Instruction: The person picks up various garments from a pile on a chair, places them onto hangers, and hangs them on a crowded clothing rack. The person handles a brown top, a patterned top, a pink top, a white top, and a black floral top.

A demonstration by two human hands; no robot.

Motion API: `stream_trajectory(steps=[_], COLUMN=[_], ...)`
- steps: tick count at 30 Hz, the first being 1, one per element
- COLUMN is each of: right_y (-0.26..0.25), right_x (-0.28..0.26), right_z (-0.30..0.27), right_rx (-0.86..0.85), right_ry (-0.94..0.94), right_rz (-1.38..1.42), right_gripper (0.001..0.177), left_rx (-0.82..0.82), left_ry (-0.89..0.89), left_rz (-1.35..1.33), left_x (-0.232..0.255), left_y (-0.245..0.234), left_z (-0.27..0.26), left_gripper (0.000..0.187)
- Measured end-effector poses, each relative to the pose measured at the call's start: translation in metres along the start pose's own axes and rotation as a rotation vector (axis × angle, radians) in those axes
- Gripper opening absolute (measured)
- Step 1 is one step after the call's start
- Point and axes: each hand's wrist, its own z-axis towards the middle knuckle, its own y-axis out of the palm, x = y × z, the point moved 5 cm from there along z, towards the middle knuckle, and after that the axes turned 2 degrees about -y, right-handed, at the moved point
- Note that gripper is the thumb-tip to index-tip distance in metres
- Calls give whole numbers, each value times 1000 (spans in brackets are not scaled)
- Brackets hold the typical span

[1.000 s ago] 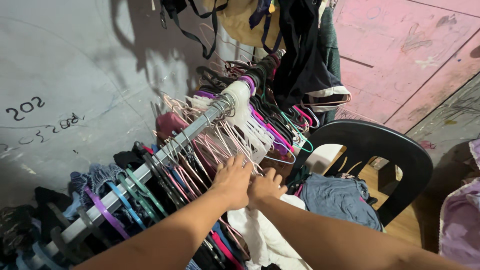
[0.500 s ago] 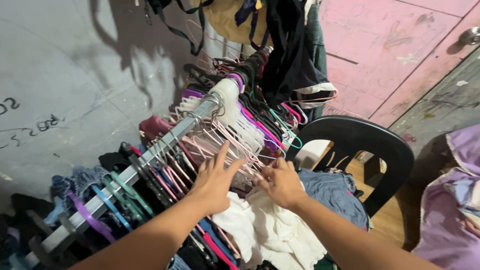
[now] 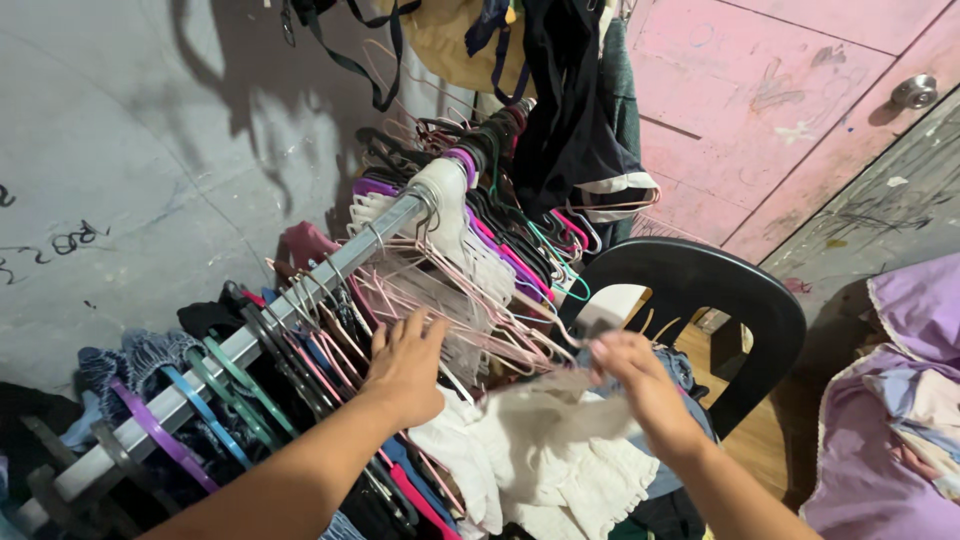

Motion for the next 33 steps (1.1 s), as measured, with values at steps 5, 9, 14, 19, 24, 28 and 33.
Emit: stream_trajectory(steps=[5,9,14,19,24,28,33], right_y=[-36,-87,-170,-255,-320,-332,-300], right_x=[27,42,58,86,101,78,53], right_z=[-33,-66,-116,-154,-181,-188,-186], right_rx=[18,123,46,286,294,206,314], right_ry=[167,324,428,509,378,119,247], right_rz=[214,280,393,171,-16,-393,-741], right_gripper=[17,24,31,28,28,41,39], left_rx=[-57,207,98,-54,-53,1,-28], left_ry=[26,172,311,403,404,560,721], left_rz=[-246,-466,-463,-367,-515,-656,-799], left_x=[34,57,107,174,229,263,316], left_y=[1,37,75,83,92,110,130], left_z=[-2,14,-3,-31,-39,-17,27], left_gripper=[94,62,45,49,54,55,50])
